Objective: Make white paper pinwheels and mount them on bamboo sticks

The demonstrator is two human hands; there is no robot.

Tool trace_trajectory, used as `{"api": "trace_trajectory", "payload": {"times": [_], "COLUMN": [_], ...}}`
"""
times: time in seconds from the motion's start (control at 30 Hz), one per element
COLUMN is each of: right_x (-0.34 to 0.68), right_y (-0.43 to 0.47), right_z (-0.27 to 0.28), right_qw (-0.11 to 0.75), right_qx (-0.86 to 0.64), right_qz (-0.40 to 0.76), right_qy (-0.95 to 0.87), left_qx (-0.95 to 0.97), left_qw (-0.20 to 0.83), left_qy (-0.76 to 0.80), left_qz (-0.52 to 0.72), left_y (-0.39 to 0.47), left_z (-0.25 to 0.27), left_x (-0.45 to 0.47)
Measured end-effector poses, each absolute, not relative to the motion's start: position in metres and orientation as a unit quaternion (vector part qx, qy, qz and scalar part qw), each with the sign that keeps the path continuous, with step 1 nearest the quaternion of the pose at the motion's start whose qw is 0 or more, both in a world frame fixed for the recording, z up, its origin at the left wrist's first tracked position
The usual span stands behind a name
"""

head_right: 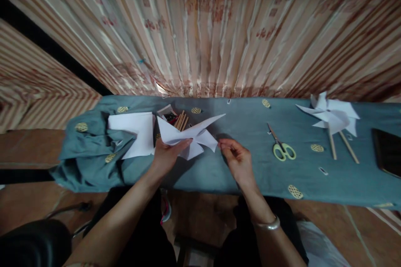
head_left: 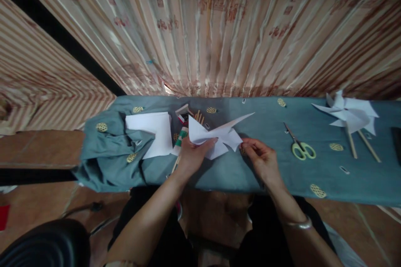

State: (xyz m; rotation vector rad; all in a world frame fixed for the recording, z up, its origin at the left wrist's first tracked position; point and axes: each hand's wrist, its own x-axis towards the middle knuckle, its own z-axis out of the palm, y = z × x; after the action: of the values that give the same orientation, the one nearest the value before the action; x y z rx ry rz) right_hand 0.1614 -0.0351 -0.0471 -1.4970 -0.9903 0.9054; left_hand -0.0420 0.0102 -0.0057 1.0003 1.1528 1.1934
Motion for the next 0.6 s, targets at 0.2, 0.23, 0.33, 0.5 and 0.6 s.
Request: {"api": "trace_trajectory", "payload": {"times": [0.2, 0.23, 0.33, 0.5, 0.6], "right_x": [0.127, 0.123, 0.114, 0.111, 0.109], "right_y": [-0.024, -0.023, -0.019, -0.013, -0.005], "right_z": [-0.053, -0.054, -0.056, -0.062, -0.063], "right_qw": [0.477, 0.469, 0.448, 0.474, 0.490], "right_qx": [-0.636, -0.638, -0.645, -0.631, -0.634], "right_qz": [0.347, 0.337, 0.306, 0.291, 0.318], "right_qy": [-0.497, -0.509, -0.538, -0.541, -0.506], "left_qx": [0.253, 0.231, 0.175, 0.143, 0.128], "left_qw": [0.510, 0.509, 0.508, 0.518, 0.519], "left_qy": [0.456, 0.451, 0.466, 0.455, 0.438], "left_qz": [0.684, 0.696, 0.703, 0.710, 0.723], "left_y": [0.051, 0.056, 0.064, 0.059, 0.057], "left_z": [0.019, 0.023, 0.032, 0.036, 0.037], "left_x": [-0.086, -0.095, -0.117, -0.130, -0.129]}}
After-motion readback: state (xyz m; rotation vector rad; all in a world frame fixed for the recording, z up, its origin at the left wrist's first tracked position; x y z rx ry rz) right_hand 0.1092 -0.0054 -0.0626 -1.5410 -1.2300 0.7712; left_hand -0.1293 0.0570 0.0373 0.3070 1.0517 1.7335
